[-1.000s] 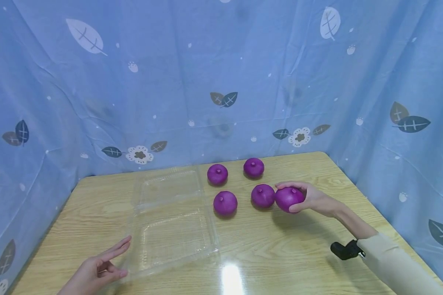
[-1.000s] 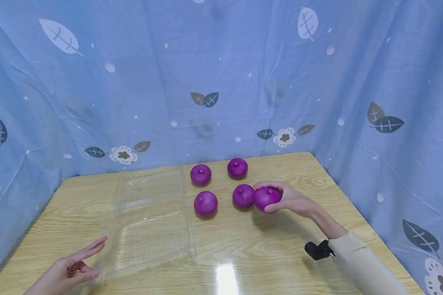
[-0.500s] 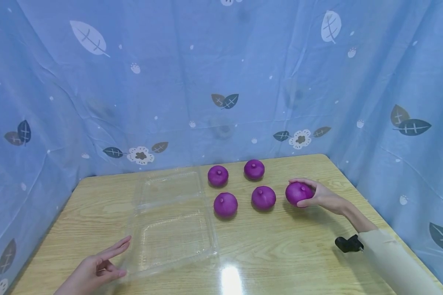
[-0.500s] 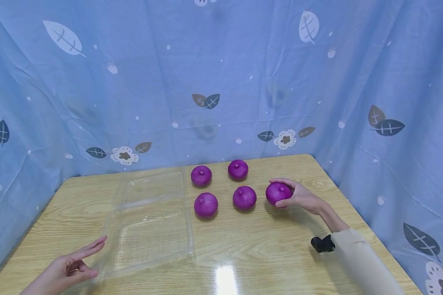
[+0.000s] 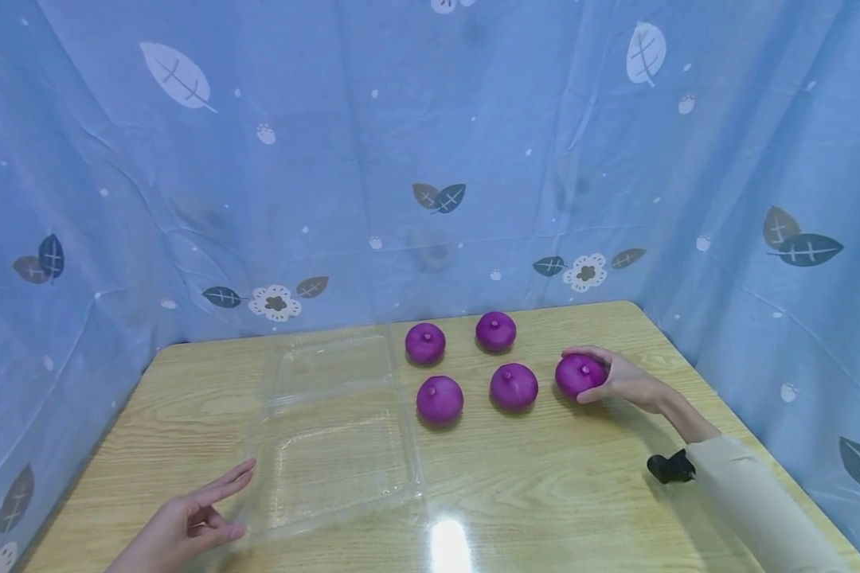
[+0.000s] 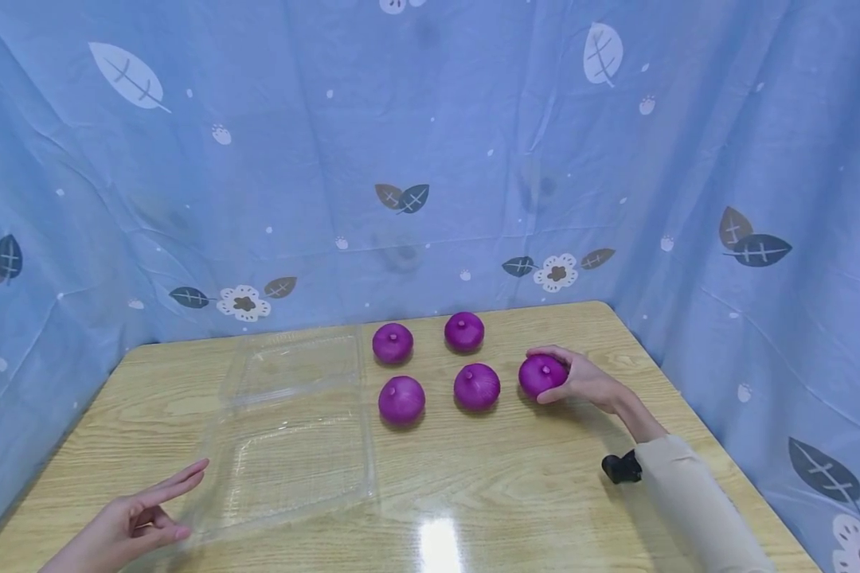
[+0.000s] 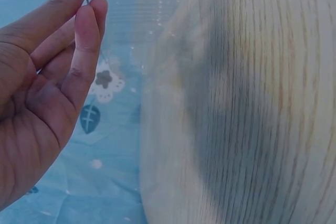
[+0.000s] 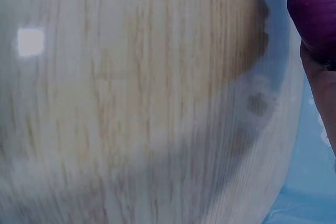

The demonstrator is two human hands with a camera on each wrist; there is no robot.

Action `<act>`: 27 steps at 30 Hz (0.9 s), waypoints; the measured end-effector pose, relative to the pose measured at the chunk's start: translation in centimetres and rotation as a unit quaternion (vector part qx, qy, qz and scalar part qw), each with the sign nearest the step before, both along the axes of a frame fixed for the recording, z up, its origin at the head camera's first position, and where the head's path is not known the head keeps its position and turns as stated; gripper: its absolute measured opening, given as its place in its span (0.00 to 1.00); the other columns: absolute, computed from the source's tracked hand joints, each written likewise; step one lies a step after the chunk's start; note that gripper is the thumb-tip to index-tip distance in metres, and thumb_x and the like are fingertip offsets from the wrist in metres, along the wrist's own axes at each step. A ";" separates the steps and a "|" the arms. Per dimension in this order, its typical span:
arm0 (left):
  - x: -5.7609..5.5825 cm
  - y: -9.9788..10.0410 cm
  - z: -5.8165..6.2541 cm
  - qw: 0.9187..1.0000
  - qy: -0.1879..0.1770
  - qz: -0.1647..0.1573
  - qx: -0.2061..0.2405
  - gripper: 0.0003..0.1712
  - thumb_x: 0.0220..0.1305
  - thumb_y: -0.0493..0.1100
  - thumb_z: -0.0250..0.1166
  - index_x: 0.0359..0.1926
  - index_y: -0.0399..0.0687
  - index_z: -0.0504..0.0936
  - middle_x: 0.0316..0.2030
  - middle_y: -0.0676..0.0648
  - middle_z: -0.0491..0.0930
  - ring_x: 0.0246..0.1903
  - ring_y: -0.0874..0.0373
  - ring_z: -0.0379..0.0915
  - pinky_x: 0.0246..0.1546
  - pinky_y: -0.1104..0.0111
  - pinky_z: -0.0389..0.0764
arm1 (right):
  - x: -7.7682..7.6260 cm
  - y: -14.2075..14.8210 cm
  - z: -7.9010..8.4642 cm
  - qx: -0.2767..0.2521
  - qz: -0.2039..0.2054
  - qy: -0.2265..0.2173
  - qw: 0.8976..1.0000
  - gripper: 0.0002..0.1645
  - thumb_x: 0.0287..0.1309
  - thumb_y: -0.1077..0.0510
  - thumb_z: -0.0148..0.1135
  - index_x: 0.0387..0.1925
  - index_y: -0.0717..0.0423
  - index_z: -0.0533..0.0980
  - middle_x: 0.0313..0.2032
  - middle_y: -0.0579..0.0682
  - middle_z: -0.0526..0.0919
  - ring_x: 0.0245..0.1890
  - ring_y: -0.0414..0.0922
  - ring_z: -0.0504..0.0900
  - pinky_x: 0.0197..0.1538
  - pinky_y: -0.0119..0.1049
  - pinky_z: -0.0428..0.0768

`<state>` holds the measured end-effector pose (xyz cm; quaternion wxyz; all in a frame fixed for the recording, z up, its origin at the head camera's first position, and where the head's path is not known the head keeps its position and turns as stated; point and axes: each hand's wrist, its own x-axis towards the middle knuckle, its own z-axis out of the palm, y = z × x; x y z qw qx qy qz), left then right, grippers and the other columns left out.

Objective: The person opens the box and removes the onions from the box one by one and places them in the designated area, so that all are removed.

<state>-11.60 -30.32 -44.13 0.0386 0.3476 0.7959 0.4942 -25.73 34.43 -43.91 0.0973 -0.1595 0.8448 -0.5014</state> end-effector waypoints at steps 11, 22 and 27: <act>0.2 0.0 -0.1 1.000 -0.001 0.000 0.007 0.42 0.57 0.24 0.63 0.68 0.59 0.65 0.68 0.70 0.56 0.23 0.58 0.77 0.28 0.72 0.79 | -0.3 -0.7 -0.6 0.019 0.021 -0.003 1.000 0.50 0.42 0.60 0.77 0.68 0.55 0.64 0.64 0.64 0.65 0.61 0.63 0.65 0.56 0.46 0.70; 0.2 0.1 0.1 0.999 0.048 0.017 -0.020 0.46 0.54 0.24 0.65 0.70 0.60 0.63 0.69 0.72 0.52 0.26 0.62 0.79 0.27 0.74 0.79 | -0.3 -0.8 -0.2 0.014 0.051 -0.001 0.999 0.56 0.46 0.62 0.75 0.72 0.59 0.54 0.69 0.66 0.57 0.64 0.64 0.61 0.58 0.44 0.71; 0.2 0.4 1.3 0.987 0.038 0.112 -0.108 0.41 0.61 0.32 0.64 0.72 0.53 0.60 0.68 0.73 0.50 0.35 0.67 0.79 0.32 0.73 0.80 | 0.6 0.9 1.7 0.040 0.029 -0.014 0.999 0.48 0.61 0.56 0.63 0.75 0.55 0.48 0.72 0.67 0.47 0.70 0.66 0.47 0.63 0.65 0.57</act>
